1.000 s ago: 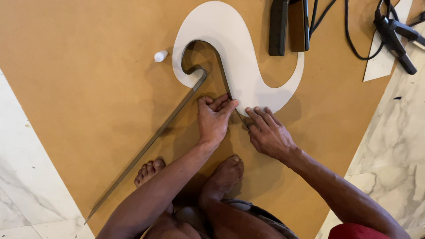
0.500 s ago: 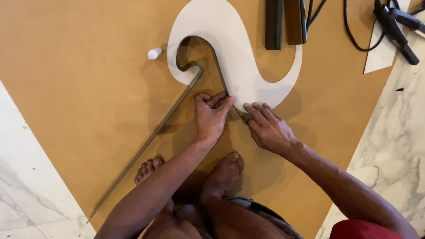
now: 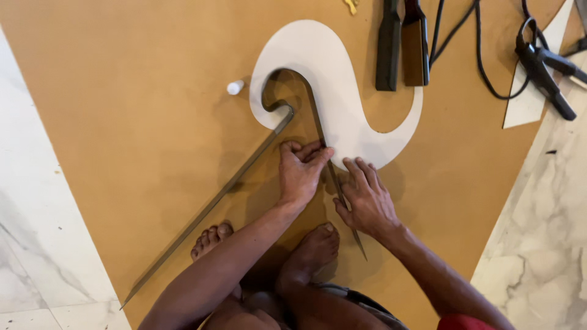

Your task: The person uses a heat gun to warm a long metal strip and bends it to fit a white curved template on the floor. They repeatedly apply heat, press the metal into the curve, and adjust the strip's position to match the template's shape.

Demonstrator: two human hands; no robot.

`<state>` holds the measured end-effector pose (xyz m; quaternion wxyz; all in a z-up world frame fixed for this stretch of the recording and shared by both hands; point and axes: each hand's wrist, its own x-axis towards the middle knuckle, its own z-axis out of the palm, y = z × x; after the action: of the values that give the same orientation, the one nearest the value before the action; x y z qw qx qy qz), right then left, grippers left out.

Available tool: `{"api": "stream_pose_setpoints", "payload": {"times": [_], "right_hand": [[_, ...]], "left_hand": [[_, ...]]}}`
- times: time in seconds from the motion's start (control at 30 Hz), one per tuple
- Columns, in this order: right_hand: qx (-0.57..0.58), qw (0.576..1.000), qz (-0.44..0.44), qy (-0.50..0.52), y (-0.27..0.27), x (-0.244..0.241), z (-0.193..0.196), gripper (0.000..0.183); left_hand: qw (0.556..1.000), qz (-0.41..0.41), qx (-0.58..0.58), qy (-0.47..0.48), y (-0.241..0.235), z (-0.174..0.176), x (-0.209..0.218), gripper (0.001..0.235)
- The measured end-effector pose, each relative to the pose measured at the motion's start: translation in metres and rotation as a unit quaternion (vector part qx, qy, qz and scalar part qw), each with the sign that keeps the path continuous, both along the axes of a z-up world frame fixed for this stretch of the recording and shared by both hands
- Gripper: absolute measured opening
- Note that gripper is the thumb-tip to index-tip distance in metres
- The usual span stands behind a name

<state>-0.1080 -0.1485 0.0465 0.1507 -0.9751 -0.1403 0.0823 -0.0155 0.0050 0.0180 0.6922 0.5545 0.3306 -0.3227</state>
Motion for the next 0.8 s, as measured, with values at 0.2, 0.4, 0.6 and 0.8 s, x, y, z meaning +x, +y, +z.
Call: {"api": "stream_pose_setpoints", "payload": {"times": [0.2,0.4,0.6,0.8], "right_hand": [[0.034,0.997,-0.054,0.031,-0.001,-0.001,0.000,0.043],[0.089,0.989,-0.116,0.007,-0.009,0.026,-0.013,0.037],[0.162,0.970,-0.161,-0.087,0.016,0.109,0.011,0.017],[0.119,0.975,-0.187,0.018,0.028,0.158,0.012,0.038]], "left_hand": [[0.999,-0.038,-0.018,-0.018,0.021,-0.002,-0.009,0.071],[0.988,-0.126,0.047,-0.080,0.072,0.009,-0.030,0.037],[0.984,-0.108,0.074,-0.121,0.115,0.015,-0.051,0.020],[0.985,-0.126,0.091,-0.071,0.133,0.015,-0.072,0.027]]}}
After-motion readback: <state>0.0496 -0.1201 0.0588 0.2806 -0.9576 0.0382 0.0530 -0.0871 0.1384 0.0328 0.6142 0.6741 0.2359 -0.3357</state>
